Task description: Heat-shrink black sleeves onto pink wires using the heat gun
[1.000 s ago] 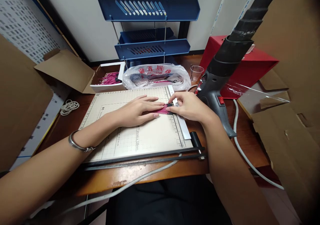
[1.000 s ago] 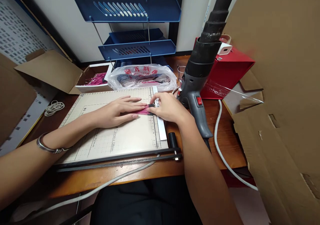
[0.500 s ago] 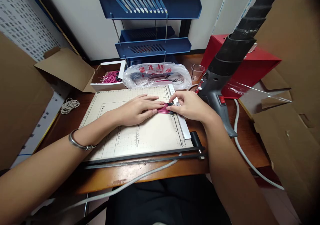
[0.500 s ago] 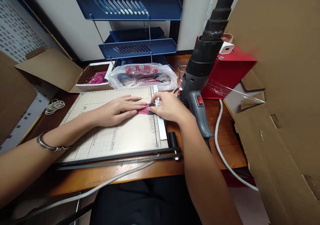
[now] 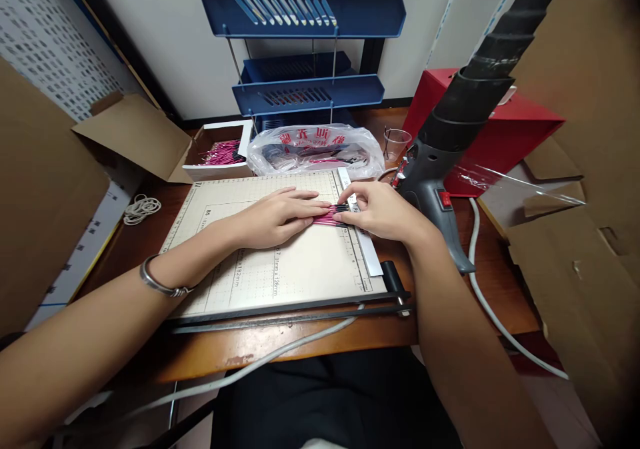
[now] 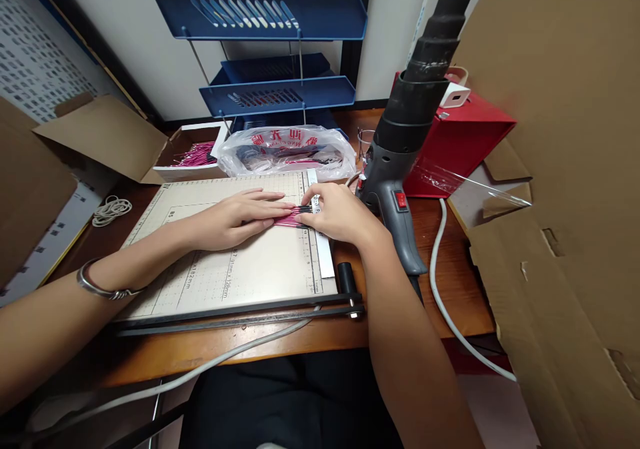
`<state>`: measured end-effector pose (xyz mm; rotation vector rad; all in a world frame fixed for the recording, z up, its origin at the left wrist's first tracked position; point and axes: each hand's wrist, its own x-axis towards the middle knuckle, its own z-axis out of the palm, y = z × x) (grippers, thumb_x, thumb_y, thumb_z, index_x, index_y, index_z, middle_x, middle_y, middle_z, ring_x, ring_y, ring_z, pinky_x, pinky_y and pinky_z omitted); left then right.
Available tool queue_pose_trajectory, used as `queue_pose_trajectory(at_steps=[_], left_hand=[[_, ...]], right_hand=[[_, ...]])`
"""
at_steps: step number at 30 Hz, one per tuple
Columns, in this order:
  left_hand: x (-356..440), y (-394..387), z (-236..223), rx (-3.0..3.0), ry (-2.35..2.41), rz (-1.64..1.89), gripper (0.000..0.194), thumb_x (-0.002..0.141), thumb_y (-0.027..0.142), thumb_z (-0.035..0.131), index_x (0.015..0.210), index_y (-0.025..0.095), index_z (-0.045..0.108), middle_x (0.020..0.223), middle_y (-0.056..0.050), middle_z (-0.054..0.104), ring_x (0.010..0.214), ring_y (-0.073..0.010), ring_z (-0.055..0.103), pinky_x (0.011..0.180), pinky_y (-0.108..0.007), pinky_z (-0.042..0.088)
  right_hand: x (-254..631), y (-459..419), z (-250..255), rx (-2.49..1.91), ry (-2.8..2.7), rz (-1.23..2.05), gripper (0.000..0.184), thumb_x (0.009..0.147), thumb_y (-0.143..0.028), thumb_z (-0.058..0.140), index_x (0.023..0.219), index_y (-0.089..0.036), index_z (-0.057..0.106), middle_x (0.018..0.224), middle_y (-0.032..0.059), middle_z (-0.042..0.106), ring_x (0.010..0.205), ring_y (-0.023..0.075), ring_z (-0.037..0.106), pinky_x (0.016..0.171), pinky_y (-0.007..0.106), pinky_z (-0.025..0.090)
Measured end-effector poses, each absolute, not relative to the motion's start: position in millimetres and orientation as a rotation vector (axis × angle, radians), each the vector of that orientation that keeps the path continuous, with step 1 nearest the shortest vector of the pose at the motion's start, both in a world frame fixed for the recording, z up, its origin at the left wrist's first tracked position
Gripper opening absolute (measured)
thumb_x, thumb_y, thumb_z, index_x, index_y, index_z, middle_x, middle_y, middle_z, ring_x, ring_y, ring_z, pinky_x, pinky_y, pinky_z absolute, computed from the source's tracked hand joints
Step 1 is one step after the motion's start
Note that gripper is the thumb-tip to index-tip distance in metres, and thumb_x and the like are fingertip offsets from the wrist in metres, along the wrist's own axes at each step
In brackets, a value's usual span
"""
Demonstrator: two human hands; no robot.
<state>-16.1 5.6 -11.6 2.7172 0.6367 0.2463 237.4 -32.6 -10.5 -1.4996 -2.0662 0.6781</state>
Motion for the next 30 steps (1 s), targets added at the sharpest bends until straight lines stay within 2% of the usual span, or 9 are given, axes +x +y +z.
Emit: queue_pose_trajectory(at_steps=[13, 22, 30], left_hand=[[-14, 5, -10, 2.715, 0.609, 0.287, 0.043, 0.107, 0.033, 0.043, 0.146, 0.031, 0.061, 0.152, 0.0, 0.058, 0.148, -0.027, 0.046, 0.125, -0.049, 0.035], [-15, 6, -12, 2.743, 0.562, 0.329, 0.043, 0.107, 0.03, 0.045, 0.147, 0.029, 0.059, 0.152, -0.002, 0.058, 0.148, -0.0267, 0.047, 0.123, -0.048, 0.037], [-15, 5, -12, 2.725, 0.59, 0.31, 0.043, 0.107, 0.032, 0.045, 0.147, 0.031, 0.059, 0.154, 0.0, 0.056, 0.149, -0.0259, 0.045, 0.124, -0.047, 0.036]], right_hand=[[236, -37, -8, -1.531, -2.088, 0.709, 0.035, 0.08, -0.046, 0.075, 0.103, -0.02, 0.073, 0.064, -0.004, 0.05, 0.061, 0.0126, 0.041, 0.062, 0.029, 0.027], [230, -42, -9, -1.518, -2.179, 0.631, 0.037, 0.083, -0.048, 0.074, 0.109, -0.022, 0.071, 0.08, 0.0031, 0.064, 0.072, 0.0173, 0.052, 0.066, 0.029, 0.034], [231, -41, -7, -1.509, -2.169, 0.644, 0.035, 0.086, -0.048, 0.07, 0.108, -0.02, 0.072, 0.078, 0.0021, 0.061, 0.072, 0.0166, 0.05, 0.067, 0.028, 0.033]])
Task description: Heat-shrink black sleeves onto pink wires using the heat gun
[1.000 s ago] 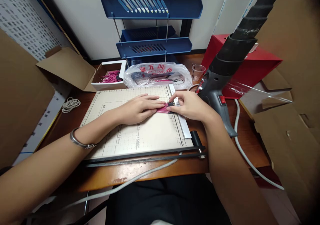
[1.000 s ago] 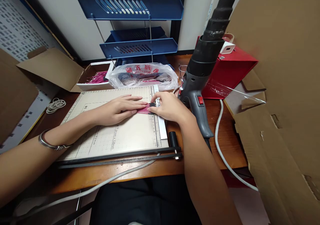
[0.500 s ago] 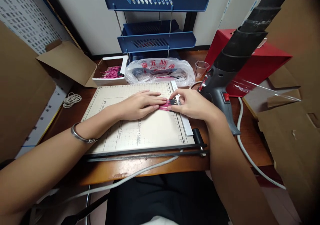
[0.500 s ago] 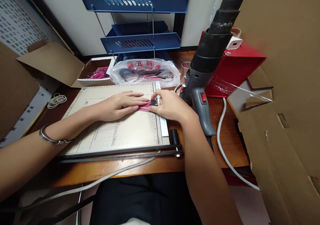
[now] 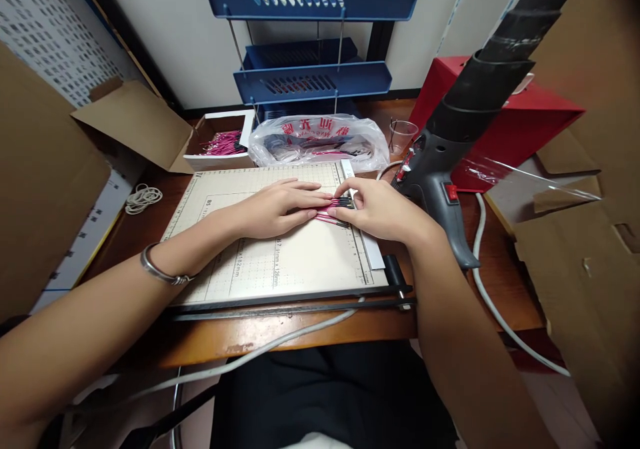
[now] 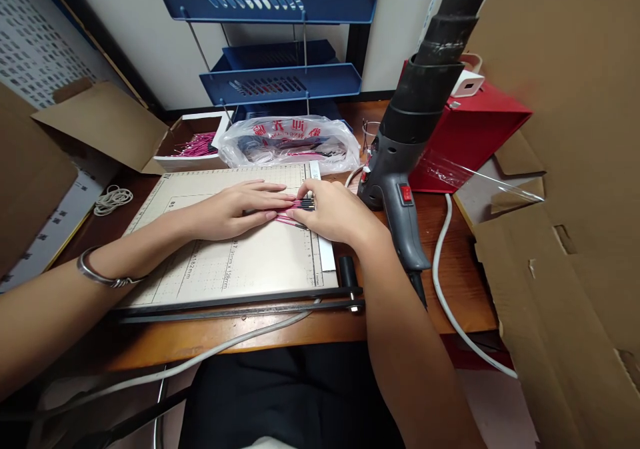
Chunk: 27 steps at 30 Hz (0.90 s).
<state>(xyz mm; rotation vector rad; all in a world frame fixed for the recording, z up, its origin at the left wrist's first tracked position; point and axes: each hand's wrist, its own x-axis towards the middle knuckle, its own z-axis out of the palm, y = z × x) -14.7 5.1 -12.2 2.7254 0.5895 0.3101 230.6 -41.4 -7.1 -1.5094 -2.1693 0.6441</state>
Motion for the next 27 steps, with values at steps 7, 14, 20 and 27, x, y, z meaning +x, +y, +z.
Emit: queue_pose_trajectory(at_steps=[7, 14, 20, 27], left_hand=[[-15, 4, -12, 2.729, 0.606, 0.293, 0.043, 0.107, 0.033, 0.044, 0.147, 0.029, 0.059, 0.154, -0.001, 0.057, 0.149, -0.0272, 0.045, 0.125, -0.048, 0.033], [-16, 5, -12, 2.73, 0.638, 0.264, 0.044, 0.107, 0.03, 0.042, 0.148, 0.03, 0.058, 0.154, 0.0, 0.056, 0.15, -0.027, 0.044, 0.125, -0.05, 0.032], [-16, 7, -15, 2.72, 0.636, 0.275, 0.045, 0.108, 0.029, 0.038, 0.148, 0.031, 0.058, 0.153, 0.0, 0.058, 0.15, -0.0258, 0.044, 0.125, -0.051, 0.032], [-17, 8, -16, 2.724, 0.635, 0.276, 0.045, 0.109, 0.03, 0.037, 0.149, 0.031, 0.057, 0.152, 0.0, 0.059, 0.15, -0.0255, 0.045, 0.124, -0.05, 0.032]], right_hand=[[239, -41, -2, -1.534, -2.166, 0.773, 0.047, 0.079, -0.044, 0.079, 0.119, -0.02, 0.072, 0.071, -0.0023, 0.054, 0.065, 0.0139, 0.046, 0.063, 0.028, 0.03], [240, -37, -6, -1.57, -2.141, 0.736, 0.043, 0.082, -0.044, 0.075, 0.117, -0.02, 0.071, 0.071, -0.0034, 0.051, 0.064, 0.0129, 0.044, 0.064, 0.029, 0.03], [243, -36, -6, -1.552, -2.132, 0.825, 0.043, 0.081, -0.044, 0.076, 0.117, -0.019, 0.07, 0.068, -0.0057, 0.048, 0.061, 0.0115, 0.04, 0.061, 0.028, 0.027], [246, -37, -5, -1.565, -2.134, 0.776, 0.038, 0.083, -0.047, 0.073, 0.111, -0.021, 0.07, 0.065, -0.0058, 0.047, 0.06, 0.012, 0.041, 0.059, 0.028, 0.027]])
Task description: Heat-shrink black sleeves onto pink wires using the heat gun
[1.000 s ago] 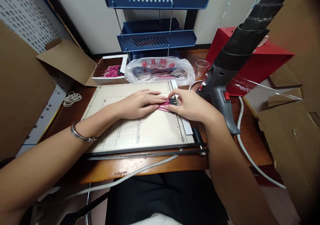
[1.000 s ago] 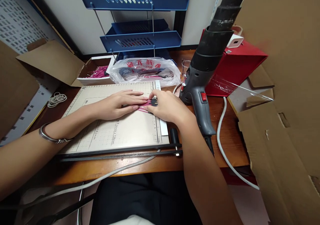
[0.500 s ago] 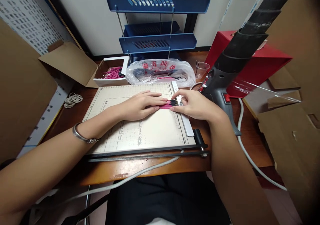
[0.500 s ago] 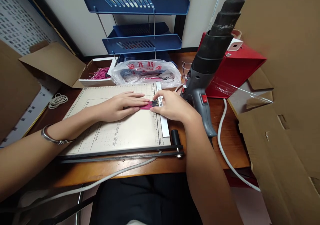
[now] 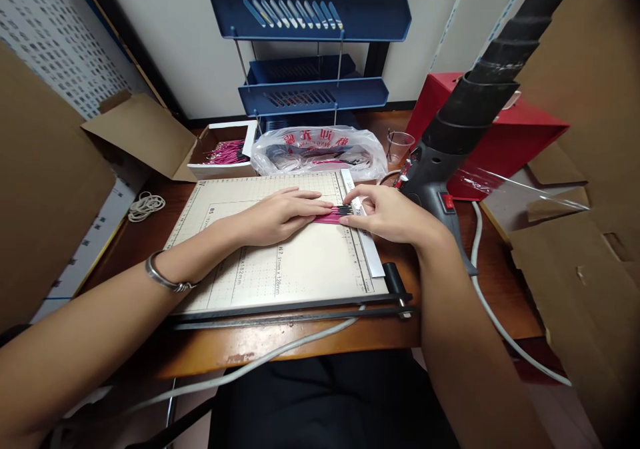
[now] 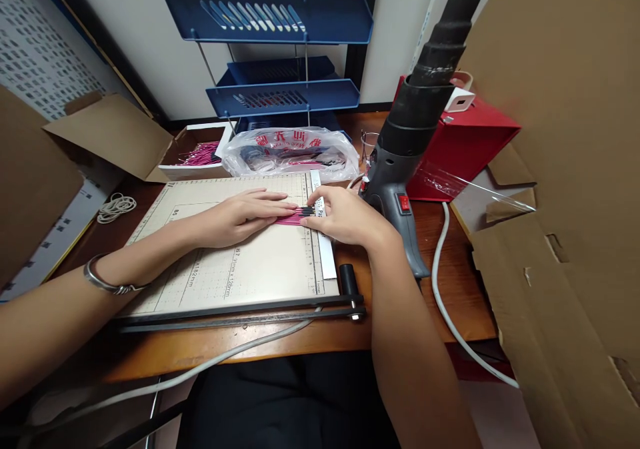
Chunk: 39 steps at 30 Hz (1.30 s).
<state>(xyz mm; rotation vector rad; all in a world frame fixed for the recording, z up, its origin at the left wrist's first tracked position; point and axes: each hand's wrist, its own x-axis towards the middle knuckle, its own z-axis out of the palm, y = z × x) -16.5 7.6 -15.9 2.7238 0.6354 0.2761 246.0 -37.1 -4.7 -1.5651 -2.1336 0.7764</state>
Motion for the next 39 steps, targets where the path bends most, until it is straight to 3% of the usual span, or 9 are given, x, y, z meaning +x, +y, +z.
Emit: queue_pose_trajectory(at_steps=[6, 12, 20, 23, 26, 28, 31, 34, 39], left_hand=[[-17, 7, -16, 2.728, 0.672, 0.266, 0.045, 0.109, 0.031, 0.036, 0.148, 0.03, 0.057, 0.152, 0.0, 0.059, 0.15, -0.0256, 0.045, 0.125, -0.051, 0.032], [-16, 6, -18, 2.725, 0.718, 0.241, 0.045, 0.109, 0.032, 0.037, 0.149, 0.031, 0.056, 0.154, 0.001, 0.057, 0.151, -0.0246, 0.043, 0.125, -0.052, 0.031], [-13, 4, -18, 2.741, 0.724, 0.293, 0.044, 0.109, 0.04, 0.038, 0.147, 0.031, 0.058, 0.153, -0.001, 0.058, 0.151, -0.0256, 0.043, 0.125, -0.053, 0.03], [-12, 2, -15, 2.757, 0.734, 0.304, 0.045, 0.109, 0.042, 0.038, 0.147, 0.029, 0.059, 0.152, -0.002, 0.059, 0.15, -0.0259, 0.044, 0.124, -0.054, 0.03], [-13, -1, -14, 2.758, 0.774, 0.277, 0.049, 0.109, 0.046, 0.037, 0.15, 0.026, 0.055, 0.155, -0.005, 0.055, 0.151, -0.0257, 0.043, 0.126, -0.054, 0.027], [-14, -3, -14, 2.746, 0.797, 0.245, 0.057, 0.108, 0.051, 0.039, 0.156, 0.023, 0.047, 0.161, -0.008, 0.048, 0.153, -0.0255, 0.039, 0.128, -0.053, 0.022], [-16, -5, -14, 2.721, 0.811, 0.154, 0.07, 0.106, 0.059, 0.039, 0.163, 0.018, 0.034, 0.168, -0.012, 0.035, 0.157, -0.025, 0.031, 0.131, -0.049, 0.015], [-17, -6, -14, 2.721, 0.791, 0.058, 0.073, 0.106, 0.061, 0.035, 0.165, 0.018, 0.027, 0.171, -0.012, 0.028, 0.161, -0.0245, 0.022, 0.131, -0.048, 0.008], [-16, -7, -16, 2.741, 0.769, 0.011, 0.073, 0.107, 0.061, 0.031, 0.167, 0.02, 0.023, 0.172, -0.011, 0.023, 0.162, -0.0241, 0.016, 0.131, -0.047, 0.004]], right_hand=[[249, -35, -6, -1.466, -2.027, 0.713, 0.029, 0.085, -0.038, 0.07, 0.106, -0.019, 0.071, 0.063, -0.0057, 0.045, 0.06, 0.0123, 0.042, 0.061, 0.028, 0.031], [244, -59, 13, -1.389, -1.601, 0.346, 0.018, 0.092, -0.038, 0.065, 0.097, -0.022, 0.071, 0.058, -0.0067, 0.035, 0.055, 0.012, 0.039, 0.06, 0.029, 0.033], [275, -105, 7, -1.588, -1.442, -0.125, 0.024, 0.088, -0.038, 0.071, 0.107, -0.023, 0.07, 0.081, 0.0008, 0.062, 0.071, 0.0171, 0.058, 0.071, 0.034, 0.047], [265, -110, -4, -1.48, -1.447, 0.003, 0.019, 0.091, -0.037, 0.067, 0.103, -0.023, 0.071, 0.089, 0.0031, 0.068, 0.076, 0.0172, 0.062, 0.075, 0.034, 0.052], [247, -102, -12, -1.499, -1.509, 0.293, 0.032, 0.091, -0.043, 0.066, 0.115, -0.023, 0.069, 0.111, 0.0077, 0.073, 0.093, 0.0221, 0.068, 0.084, 0.038, 0.055], [238, -89, -14, -1.586, -1.549, 0.459, 0.051, 0.091, -0.047, 0.065, 0.134, -0.021, 0.061, 0.134, 0.0122, 0.067, 0.117, 0.0282, 0.065, 0.099, 0.045, 0.052], [228, -68, -15, -1.706, -1.603, 0.645, 0.068, 0.094, -0.049, 0.058, 0.153, -0.018, 0.044, 0.156, 0.0173, 0.051, 0.14, 0.0326, 0.053, 0.117, 0.05, 0.04], [220, -55, -16, -1.706, -1.689, 0.791, 0.069, 0.096, -0.05, 0.055, 0.155, -0.018, 0.04, 0.157, 0.0176, 0.051, 0.142, 0.032, 0.051, 0.119, 0.048, 0.038], [215, -47, -20, -1.732, -1.817, 0.828, 0.059, 0.095, -0.041, 0.057, 0.148, -0.015, 0.05, 0.147, 0.0177, 0.061, 0.134, 0.0314, 0.058, 0.115, 0.046, 0.041]])
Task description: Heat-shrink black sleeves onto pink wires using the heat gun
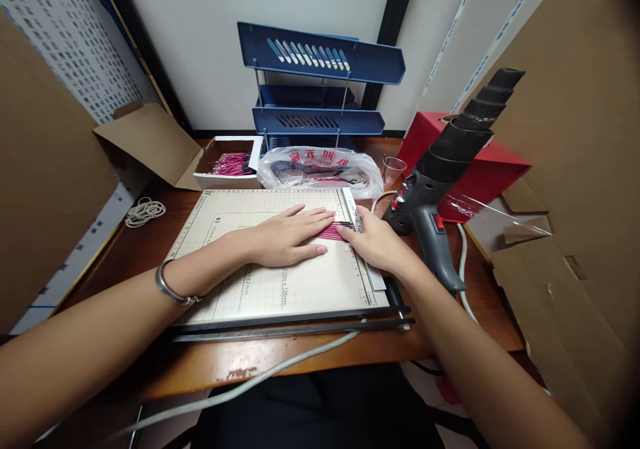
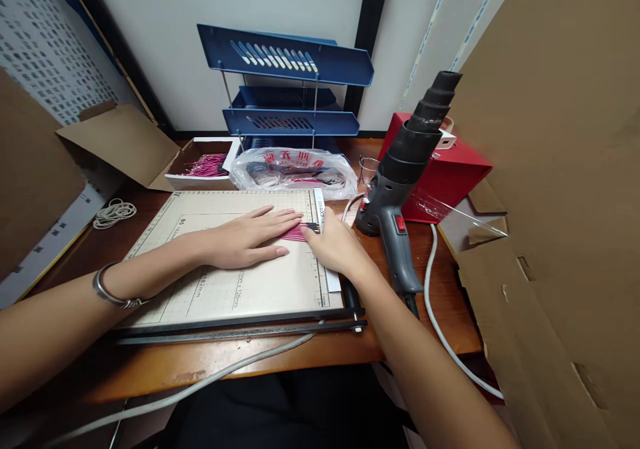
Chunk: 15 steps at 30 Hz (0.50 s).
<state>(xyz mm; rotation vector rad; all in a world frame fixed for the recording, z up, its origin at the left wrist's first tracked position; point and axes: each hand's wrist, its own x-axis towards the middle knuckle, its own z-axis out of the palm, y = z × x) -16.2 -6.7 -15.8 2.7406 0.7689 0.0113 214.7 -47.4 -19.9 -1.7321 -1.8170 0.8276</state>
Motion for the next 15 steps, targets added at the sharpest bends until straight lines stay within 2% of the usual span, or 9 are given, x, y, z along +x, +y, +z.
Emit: queue_pose_trajectory(at_steps=[3, 5, 8, 15], left_hand=[[-16, -7, -16, 2.742, 0.773, 0.01, 0.074, 0.107, 0.062, 0.03, 0.167, 0.02, 0.021, 0.172, -0.01, 0.023, 0.162, -0.0236, 0.015, 0.131, -0.046, 0.003], [-16, -7, -16, 2.739, 0.773, 0.009, 0.074, 0.106, 0.063, 0.03, 0.167, 0.021, 0.022, 0.172, -0.009, 0.023, 0.162, -0.0236, 0.015, 0.131, -0.046, 0.003], [-15, -7, -16, 2.732, 0.779, -0.004, 0.075, 0.106, 0.063, 0.03, 0.167, 0.02, 0.023, 0.172, -0.008, 0.023, 0.162, -0.0232, 0.013, 0.131, -0.046, 0.003], [-14, -7, -16, 2.738, 0.778, -0.002, 0.075, 0.106, 0.063, 0.029, 0.167, 0.019, 0.022, 0.172, -0.008, 0.022, 0.163, -0.0222, 0.013, 0.132, -0.046, 0.002]], right_hand=[[219, -45, -20, -1.641, -1.86, 0.873, 0.052, 0.096, -0.031, 0.056, 0.145, -0.016, 0.055, 0.147, 0.0145, 0.062, 0.134, 0.0271, 0.059, 0.116, 0.041, 0.041], [220, -44, -19, -1.602, -1.87, 0.911, 0.051, 0.097, -0.038, 0.056, 0.143, -0.017, 0.057, 0.147, 0.0134, 0.062, 0.134, 0.0264, 0.059, 0.115, 0.039, 0.041], [218, -45, -17, -1.717, -1.883, 0.819, 0.062, 0.095, -0.046, 0.06, 0.147, -0.013, 0.053, 0.147, 0.0173, 0.061, 0.135, 0.0305, 0.058, 0.115, 0.043, 0.041], [207, -46, -15, -1.912, -1.884, 0.673, 0.057, 0.096, -0.042, 0.052, 0.145, -0.012, 0.053, 0.143, 0.0217, 0.063, 0.136, 0.0367, 0.057, 0.111, 0.046, 0.042]])
